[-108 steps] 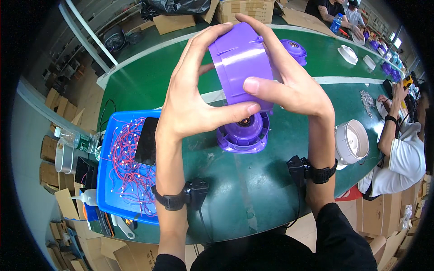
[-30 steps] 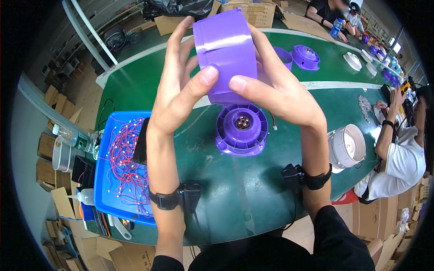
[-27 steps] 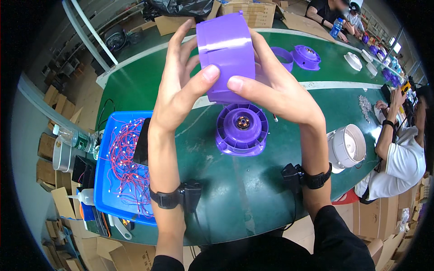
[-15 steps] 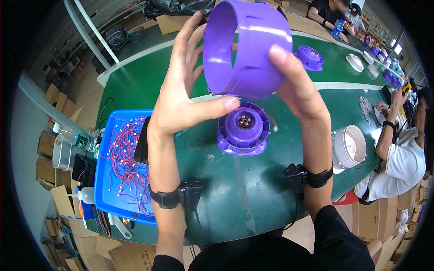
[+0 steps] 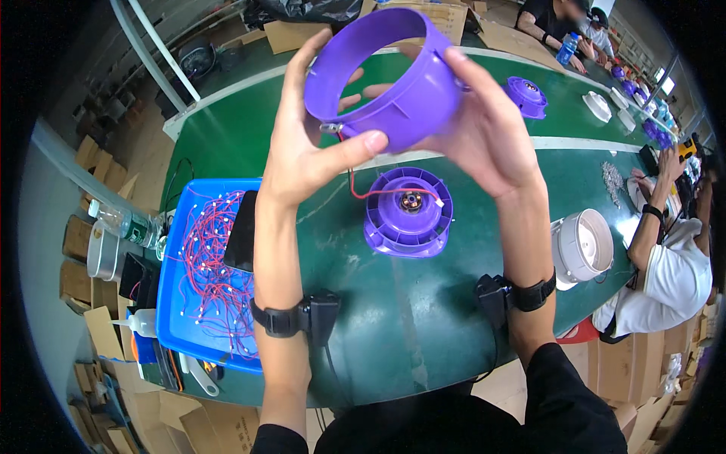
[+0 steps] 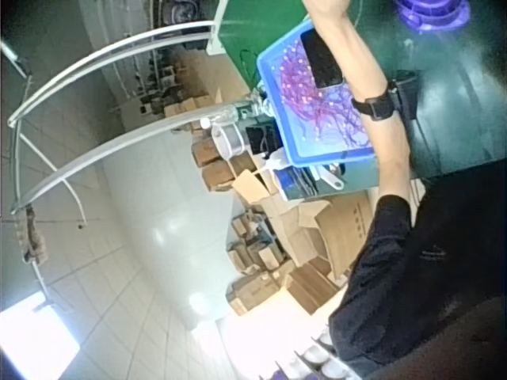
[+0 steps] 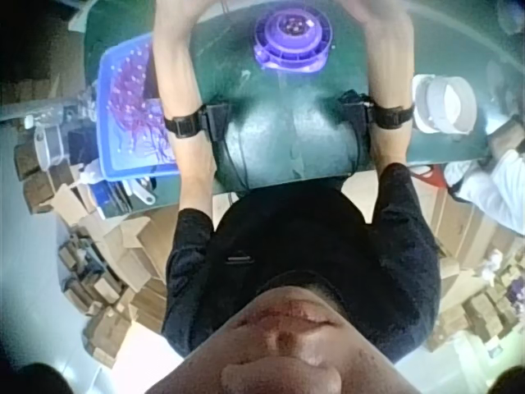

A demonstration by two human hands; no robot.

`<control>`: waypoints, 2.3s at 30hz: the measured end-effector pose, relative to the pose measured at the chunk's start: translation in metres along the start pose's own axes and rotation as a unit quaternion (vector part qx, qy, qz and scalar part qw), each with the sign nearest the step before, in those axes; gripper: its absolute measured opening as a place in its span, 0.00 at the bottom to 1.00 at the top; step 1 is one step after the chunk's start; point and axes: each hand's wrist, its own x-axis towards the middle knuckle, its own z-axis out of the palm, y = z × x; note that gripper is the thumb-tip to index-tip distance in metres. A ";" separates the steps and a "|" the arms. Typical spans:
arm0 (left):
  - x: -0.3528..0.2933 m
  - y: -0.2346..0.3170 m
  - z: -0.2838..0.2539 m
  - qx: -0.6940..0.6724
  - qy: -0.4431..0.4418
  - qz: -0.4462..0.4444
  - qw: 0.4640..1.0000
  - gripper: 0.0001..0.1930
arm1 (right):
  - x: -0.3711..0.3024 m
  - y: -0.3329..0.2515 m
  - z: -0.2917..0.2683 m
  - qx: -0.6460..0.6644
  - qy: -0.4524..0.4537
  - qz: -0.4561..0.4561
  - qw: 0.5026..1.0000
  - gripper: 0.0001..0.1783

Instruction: The person assembles small electronic devices by hand at a factory workstation. They pick up white and purple plastic housings, insert internal components, and fit the parts together. The person also retrieves additional components from a nearby cardboard box and places them on the table.

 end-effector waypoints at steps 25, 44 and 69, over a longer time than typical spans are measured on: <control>-0.047 -0.136 -0.018 0.383 0.033 -0.191 0.903 0.25 | -0.008 -0.001 0.002 -0.407 0.023 -0.033 0.913 0.30; -0.034 -0.020 0.062 0.408 -0.422 -0.295 0.754 0.64 | -0.010 -0.008 -0.004 -0.424 0.027 -0.045 0.904 0.29; -0.046 -0.058 0.067 0.389 -0.425 -0.299 0.761 0.36 | -0.011 -0.010 0.000 -0.448 0.013 -0.056 0.892 0.27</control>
